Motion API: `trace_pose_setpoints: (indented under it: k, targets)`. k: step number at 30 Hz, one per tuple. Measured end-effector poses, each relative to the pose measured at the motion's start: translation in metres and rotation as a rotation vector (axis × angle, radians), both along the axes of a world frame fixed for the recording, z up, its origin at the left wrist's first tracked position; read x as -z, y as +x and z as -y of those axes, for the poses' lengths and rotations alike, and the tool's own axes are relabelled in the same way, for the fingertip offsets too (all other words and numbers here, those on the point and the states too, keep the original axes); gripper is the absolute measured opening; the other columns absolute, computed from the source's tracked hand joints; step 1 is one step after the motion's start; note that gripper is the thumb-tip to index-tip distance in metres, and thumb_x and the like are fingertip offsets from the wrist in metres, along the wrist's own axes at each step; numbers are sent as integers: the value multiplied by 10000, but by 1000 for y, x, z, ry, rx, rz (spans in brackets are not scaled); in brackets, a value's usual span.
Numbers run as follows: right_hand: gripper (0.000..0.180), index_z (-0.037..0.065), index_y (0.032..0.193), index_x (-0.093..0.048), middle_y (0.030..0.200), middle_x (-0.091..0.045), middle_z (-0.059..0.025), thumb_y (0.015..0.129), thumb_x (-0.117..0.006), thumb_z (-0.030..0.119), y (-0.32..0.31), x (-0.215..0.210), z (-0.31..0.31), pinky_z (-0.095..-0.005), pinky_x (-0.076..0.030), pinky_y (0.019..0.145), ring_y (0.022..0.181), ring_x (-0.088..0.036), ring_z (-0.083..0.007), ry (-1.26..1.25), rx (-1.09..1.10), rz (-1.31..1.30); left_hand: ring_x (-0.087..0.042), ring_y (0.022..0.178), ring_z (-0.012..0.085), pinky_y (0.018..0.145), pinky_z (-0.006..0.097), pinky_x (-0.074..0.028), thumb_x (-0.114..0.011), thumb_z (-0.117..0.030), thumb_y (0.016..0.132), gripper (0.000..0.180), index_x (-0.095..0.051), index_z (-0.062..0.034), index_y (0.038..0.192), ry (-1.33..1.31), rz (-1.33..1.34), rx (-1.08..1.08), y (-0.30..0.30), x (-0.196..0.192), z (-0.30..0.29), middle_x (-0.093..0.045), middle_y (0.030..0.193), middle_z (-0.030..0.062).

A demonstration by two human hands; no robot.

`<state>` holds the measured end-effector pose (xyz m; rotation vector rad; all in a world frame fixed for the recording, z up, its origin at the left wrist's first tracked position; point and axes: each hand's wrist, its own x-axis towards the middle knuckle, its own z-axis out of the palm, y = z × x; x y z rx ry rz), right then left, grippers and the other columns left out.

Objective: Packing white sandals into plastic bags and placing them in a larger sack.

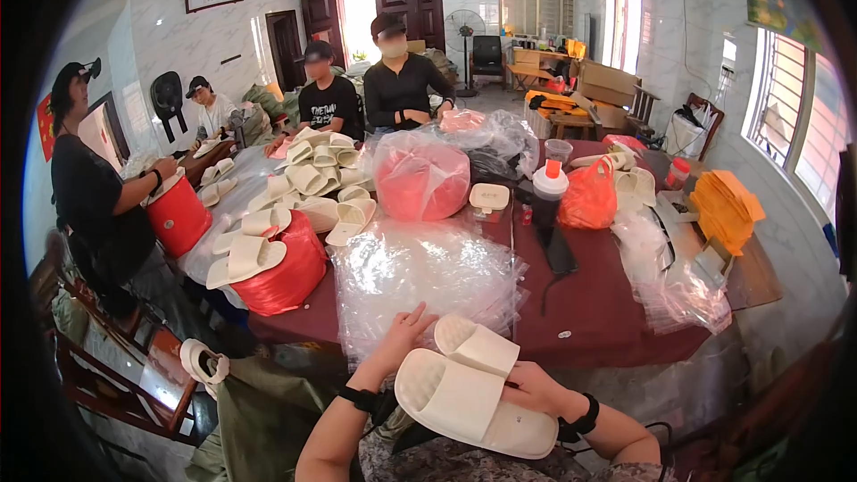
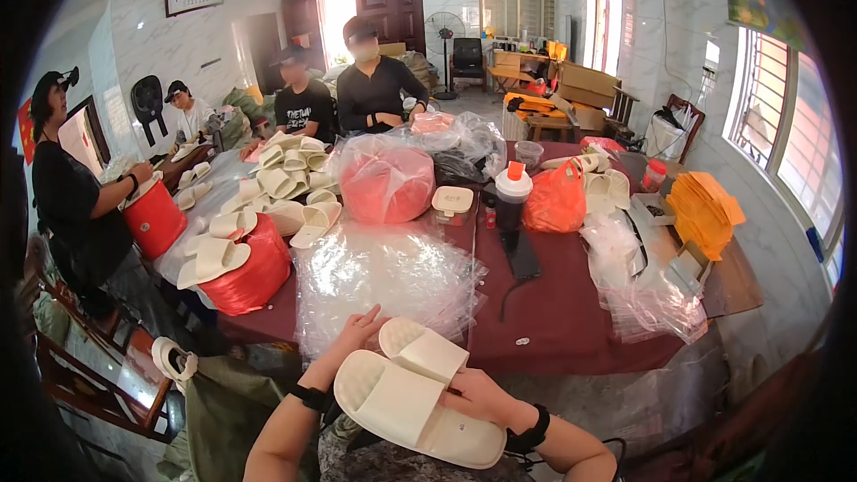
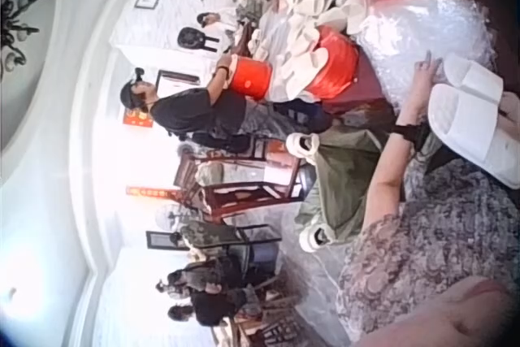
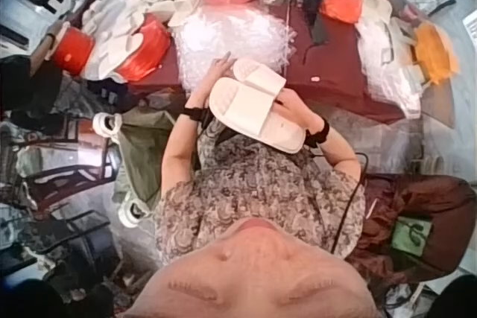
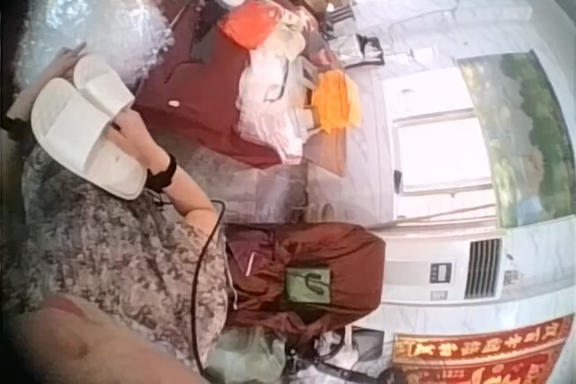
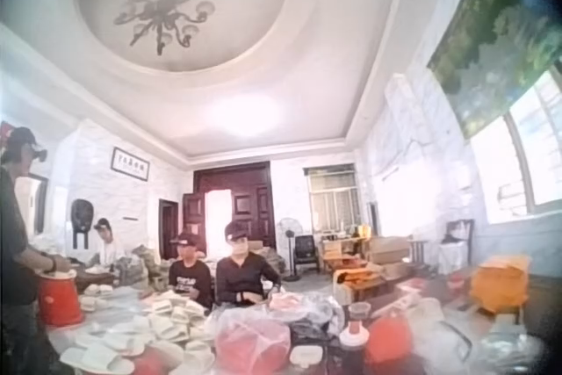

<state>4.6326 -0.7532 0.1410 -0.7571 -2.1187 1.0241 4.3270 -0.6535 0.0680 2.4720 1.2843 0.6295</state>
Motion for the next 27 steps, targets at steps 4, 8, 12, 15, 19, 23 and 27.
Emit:
trace_pose_setpoints:
  k: [4, 8, 12, 15, 19, 23, 27]
  targets:
    - [289, 32, 1136, -644, 1102, -638, -182, 908, -606, 205, -5, 17, -10, -394, -490, 883, 1026, -615, -354, -51, 39, 38, -452, 1234, 434, 1051, 433, -392, -655, -174, 834, 529, -540, -171, 1350, -120, 163, -35, -3, 4, 0, -327, 1506, 246]
    - [290, 39, 1136, -647, 1093, -636, -187, 906, -610, 210, -4, 24, -13, -402, -500, 856, 994, -622, -360, 71, 91, 23, -510, 1210, 399, 1019, 409, -426, -657, -195, 844, 418, -623, -146, 1257, -318, 459, -91, -3, -2, 6, -370, 1477, 254]
    - [269, 41, 1089, -660, 996, -650, -179, 909, -602, 234, 2, 26, -9, -413, -511, 774, 894, -636, -350, 136, 186, 67, -518, 1200, 399, 990, 409, -445, -654, -205, 847, 374, -654, -161, 1219, -255, 318, -134, 5, -30, 12, -432, 1428, 264]
    - [264, 38, 1035, -666, 915, -654, -173, 911, -596, 259, 6, 28, -9, -419, -509, 720, 834, -634, -346, 101, 250, 147, -540, 1174, 380, 980, 387, -442, -659, -195, 857, 314, -685, -142, 1165, -189, 293, -146, 5, -32, 10, -516, 1338, 271]
    - [272, 32, 993, -668, 849, -648, -176, 908, -594, 279, 16, 35, -10, -421, -502, 674, 767, -629, -347, 90, 288, 209, -558, 1123, 384, 961, 420, -451, -679, -190, 827, 310, -692, -144, 1133, -25, 120, -154, 8, -34, 14, -541, 1324, 235]
    - [273, 31, 1005, -667, 848, -646, -179, 911, -593, 276, 17, 33, -6, -415, -505, 673, 754, -630, -346, 41, 274, 205, -567, 1095, 364, 955, 433, -449, -683, -216, 830, 293, -697, -153, 1116, 33, 27, -162, 11, -33, 16, -560, 1310, 209]
    - [284, 31, 1021, -667, 851, -647, -179, 918, -594, 285, 11, 27, -2, -410, -509, 684, 763, -632, -345, 49, 230, 144, -586, 1059, 363, 929, 432, -455, -670, -218, 851, 246, -710, -142, 1081, 75, 51, -127, 5, -25, 8, -589, 1270, 206]
